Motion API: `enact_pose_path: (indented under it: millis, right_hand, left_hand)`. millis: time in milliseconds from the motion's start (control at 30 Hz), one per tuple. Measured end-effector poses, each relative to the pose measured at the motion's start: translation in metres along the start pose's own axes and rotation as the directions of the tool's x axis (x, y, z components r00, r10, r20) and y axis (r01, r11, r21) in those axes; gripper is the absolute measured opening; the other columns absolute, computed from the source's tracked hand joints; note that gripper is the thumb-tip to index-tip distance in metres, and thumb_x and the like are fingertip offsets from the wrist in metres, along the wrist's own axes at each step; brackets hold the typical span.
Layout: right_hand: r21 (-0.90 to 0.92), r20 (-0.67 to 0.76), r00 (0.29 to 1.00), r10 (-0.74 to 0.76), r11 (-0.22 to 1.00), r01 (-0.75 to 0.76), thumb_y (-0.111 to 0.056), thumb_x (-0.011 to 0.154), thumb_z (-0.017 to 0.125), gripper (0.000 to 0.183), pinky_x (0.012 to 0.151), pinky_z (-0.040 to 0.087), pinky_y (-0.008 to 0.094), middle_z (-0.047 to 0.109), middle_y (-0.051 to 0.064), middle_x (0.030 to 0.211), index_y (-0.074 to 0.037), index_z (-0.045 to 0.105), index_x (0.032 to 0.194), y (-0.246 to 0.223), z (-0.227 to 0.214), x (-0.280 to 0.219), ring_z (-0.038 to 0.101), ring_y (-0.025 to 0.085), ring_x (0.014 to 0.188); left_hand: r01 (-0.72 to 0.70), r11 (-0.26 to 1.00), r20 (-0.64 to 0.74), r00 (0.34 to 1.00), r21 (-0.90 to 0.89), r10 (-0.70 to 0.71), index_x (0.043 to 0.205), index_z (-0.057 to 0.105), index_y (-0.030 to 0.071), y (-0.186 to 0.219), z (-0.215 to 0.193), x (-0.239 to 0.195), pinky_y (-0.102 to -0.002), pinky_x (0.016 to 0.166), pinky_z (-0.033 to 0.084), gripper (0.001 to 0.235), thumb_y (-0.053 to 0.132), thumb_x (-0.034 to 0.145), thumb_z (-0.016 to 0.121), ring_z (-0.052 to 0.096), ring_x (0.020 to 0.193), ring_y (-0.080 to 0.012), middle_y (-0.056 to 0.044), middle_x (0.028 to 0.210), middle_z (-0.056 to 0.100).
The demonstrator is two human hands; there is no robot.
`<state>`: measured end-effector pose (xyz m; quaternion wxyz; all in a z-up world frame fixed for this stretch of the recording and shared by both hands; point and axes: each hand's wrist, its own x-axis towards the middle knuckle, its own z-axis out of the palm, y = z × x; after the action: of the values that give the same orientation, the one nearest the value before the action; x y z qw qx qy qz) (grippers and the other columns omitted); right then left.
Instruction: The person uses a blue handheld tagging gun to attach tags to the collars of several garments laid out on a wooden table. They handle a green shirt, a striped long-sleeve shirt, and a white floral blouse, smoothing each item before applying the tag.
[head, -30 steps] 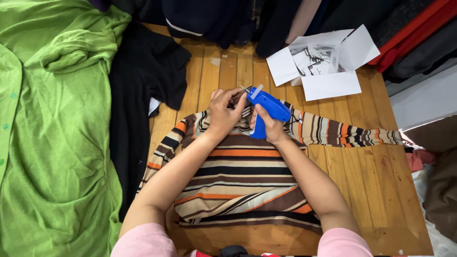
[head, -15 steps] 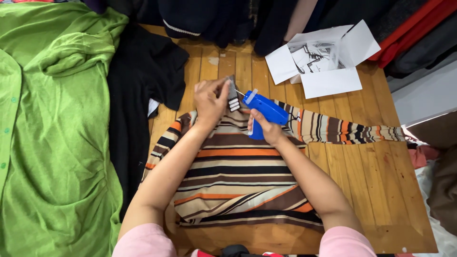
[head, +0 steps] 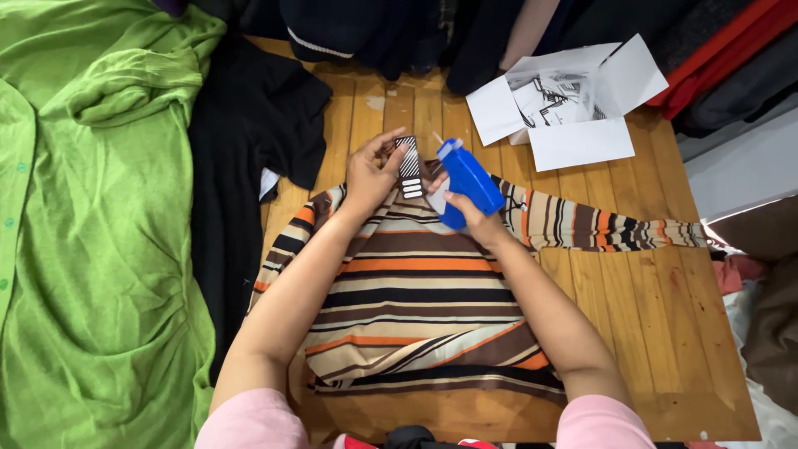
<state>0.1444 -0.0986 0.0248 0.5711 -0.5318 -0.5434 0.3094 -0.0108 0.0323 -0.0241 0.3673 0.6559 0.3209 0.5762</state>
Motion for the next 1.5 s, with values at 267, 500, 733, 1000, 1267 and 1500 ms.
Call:
enact_pose_path:
  millis: [267, 500, 733, 1000, 1267, 1500]
  right_hand:
    - [-0.175, 0.038, 0.995, 0.093, 0.981, -0.085, -0.017, 0.089, 0.084, 0.062, 0.098, 0.043, 0.062, 0.062, 0.024, 0.125, 0.001, 0.051, 0.139, -0.030, -0.034, 0.016, 0.058, 0.036, 0.116]
    - [-0.533, 0.212, 0.965, -0.154, 0.809, 0.246, -0.001, 0.076, 0.080, 0.066, 0.110, 0.031, 0.063, 0.049, 0.022, 0.124, -0.005, 0.056, 0.137, -0.039, -0.110, 0.053, 0.048, 0.050, 0.123]
    - [-0.902, 0.319, 0.906, -0.279, 0.205, 0.381, -0.002, 0.070, 0.071, 0.073, 0.106, 0.025, 0.065, 0.050, 0.025, 0.127, -0.005, 0.060, 0.142, -0.038, -0.190, 0.131, 0.043, 0.046, 0.125]
    - [-0.961, 0.218, 0.969, 0.114, 0.196, 0.193, -0.012, 0.068, 0.078, 0.083, 0.111, 0.022, 0.064, 0.052, 0.028, 0.132, -0.012, 0.057, 0.148, 0.061, -0.236, 0.178, 0.042, 0.047, 0.129]
    - [-0.946, 0.099, 0.938, 0.333, 0.324, -0.015, -0.012, 0.080, 0.076, 0.077, 0.110, 0.031, 0.066, 0.036, 0.026, 0.154, -0.021, 0.050, 0.152, 0.035, -0.226, 0.163, 0.035, 0.056, 0.135]
    - [-0.941, 0.127, 0.987, -0.096, 0.304, 0.150, 0.022, 0.086, 0.054, 0.052, 0.091, 0.048, 0.055, 0.059, 0.031, 0.120, 0.006, 0.059, 0.135, 0.018, -0.155, 0.100, 0.056, 0.047, 0.108]
  left_hand:
    - [0.147, 0.980, 0.099, 0.986, -0.136, -0.134, 0.121, 0.079, 0.023, 0.034, -0.009, 0.000, -0.025, 0.075, 0.053, 0.032, 0.008, 0.093, 0.075, 0.062, 0.076, -0.0086, -0.002, 0.082, 0.074]
    - [0.185, 0.971, 0.137, 0.977, -0.153, -0.164, 0.117, 0.081, 0.023, 0.007, -0.007, -0.003, -0.026, 0.075, 0.057, 0.029, 0.009, 0.092, 0.078, 0.065, 0.078, -0.0089, -0.003, 0.089, 0.077]
    - [0.317, 0.937, 0.282, 0.921, -0.146, -0.268, 0.119, 0.077, 0.016, -0.010, -0.006, 0.002, -0.015, 0.058, 0.050, 0.022, 0.014, 0.098, 0.071, 0.062, 0.064, -0.0032, 0.003, 0.091, 0.075]
    - [0.294, 0.950, 0.280, 0.925, -0.105, -0.256, 0.118, 0.077, 0.013, -0.011, -0.005, 0.008, -0.021, 0.087, 0.054, 0.022, 0.013, 0.098, 0.068, 0.070, 0.098, -0.0086, -0.004, 0.112, 0.078]
    - [0.193, 0.981, 0.284, 0.940, 0.020, -0.190, 0.121, 0.076, 0.017, -0.015, -0.018, 0.010, -0.030, 0.096, 0.051, 0.024, 0.021, 0.103, 0.061, 0.068, 0.108, -0.0198, -0.008, 0.117, 0.074]
    - [0.152, 0.951, 0.294, 0.928, 0.268, -0.231, 0.138, 0.064, 0.012, -0.058, -0.053, 0.035, -0.035, 0.109, 0.044, 0.038, 0.027, 0.105, 0.050, 0.062, 0.129, -0.0270, -0.010, 0.137, 0.068]
